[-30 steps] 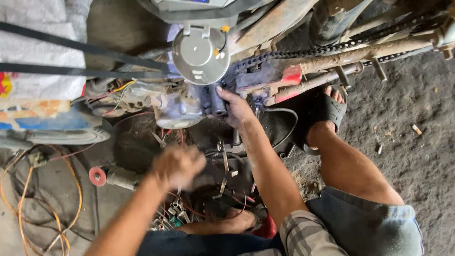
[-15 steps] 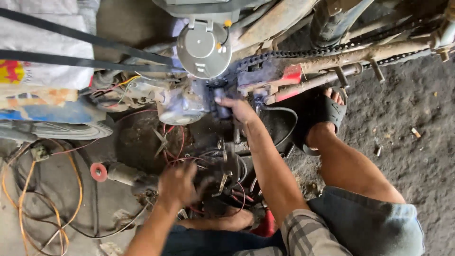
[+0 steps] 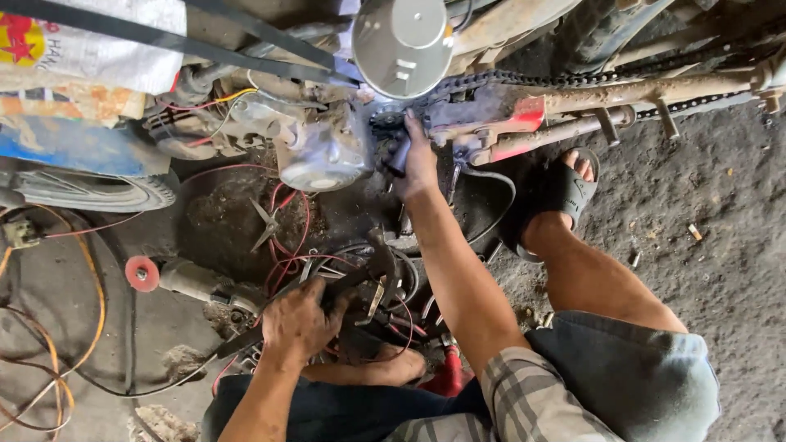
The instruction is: Repairing a motorcycle engine by hammering a component with a chisel and using an angle grinder to modify metal parts.
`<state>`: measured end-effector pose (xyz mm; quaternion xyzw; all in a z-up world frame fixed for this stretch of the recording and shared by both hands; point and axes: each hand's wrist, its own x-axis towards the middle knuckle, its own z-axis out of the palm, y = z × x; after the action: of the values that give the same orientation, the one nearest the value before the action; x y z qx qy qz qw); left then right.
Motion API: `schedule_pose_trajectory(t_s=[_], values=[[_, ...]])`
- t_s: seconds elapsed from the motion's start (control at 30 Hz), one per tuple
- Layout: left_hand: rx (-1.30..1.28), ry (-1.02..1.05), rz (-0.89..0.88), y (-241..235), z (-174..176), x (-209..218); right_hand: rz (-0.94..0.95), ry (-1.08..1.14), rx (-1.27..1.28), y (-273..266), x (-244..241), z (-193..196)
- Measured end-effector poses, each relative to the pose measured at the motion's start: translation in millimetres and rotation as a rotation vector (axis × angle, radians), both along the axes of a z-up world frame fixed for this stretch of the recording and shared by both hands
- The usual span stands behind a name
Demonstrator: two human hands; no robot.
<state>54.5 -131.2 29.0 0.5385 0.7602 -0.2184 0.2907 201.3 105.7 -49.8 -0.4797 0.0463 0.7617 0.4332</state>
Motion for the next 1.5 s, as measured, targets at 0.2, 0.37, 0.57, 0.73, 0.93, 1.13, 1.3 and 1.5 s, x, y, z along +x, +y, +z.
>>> schedule_pose_trajectory(t_s=[0.2, 0.37, 0.57, 0.73, 0.93, 1.13, 1.3, 1.5], values=[[0.026, -0.027, 0.007, -5, -8, -3, 0.092, -0.3, -0.182, -8, -15, 4], [0.161, -0.051, -0.014, -16, -22, -6, -0.02, -0.119, -0.109, -12, -8, 13], [0.126, -0.027, 0.015, -13, -22, -3, 0.013, -0.143, -0.048, -9, -6, 25], [0.153, -0.002, 0.008, -9, -27, -1, -0.007, -0.133, -0.265, -10, -7, 37], [0.492, -0.031, 0.007, -14, -29, 0, -0.161, -0.14, -0.043, -5, -17, 16], [0.338, -0.075, 0.053, -2, -23, 4, -0.235, -0.122, -0.146, -3, -22, -34], [0.328, -0.109, 0.079, -6, -21, 2, -0.189, -0.061, -0.05, -4, -12, 8], [0.344, -0.085, 0.034, -6, -33, 0, -0.212, -0.089, -0.161, -3, -23, -62]])
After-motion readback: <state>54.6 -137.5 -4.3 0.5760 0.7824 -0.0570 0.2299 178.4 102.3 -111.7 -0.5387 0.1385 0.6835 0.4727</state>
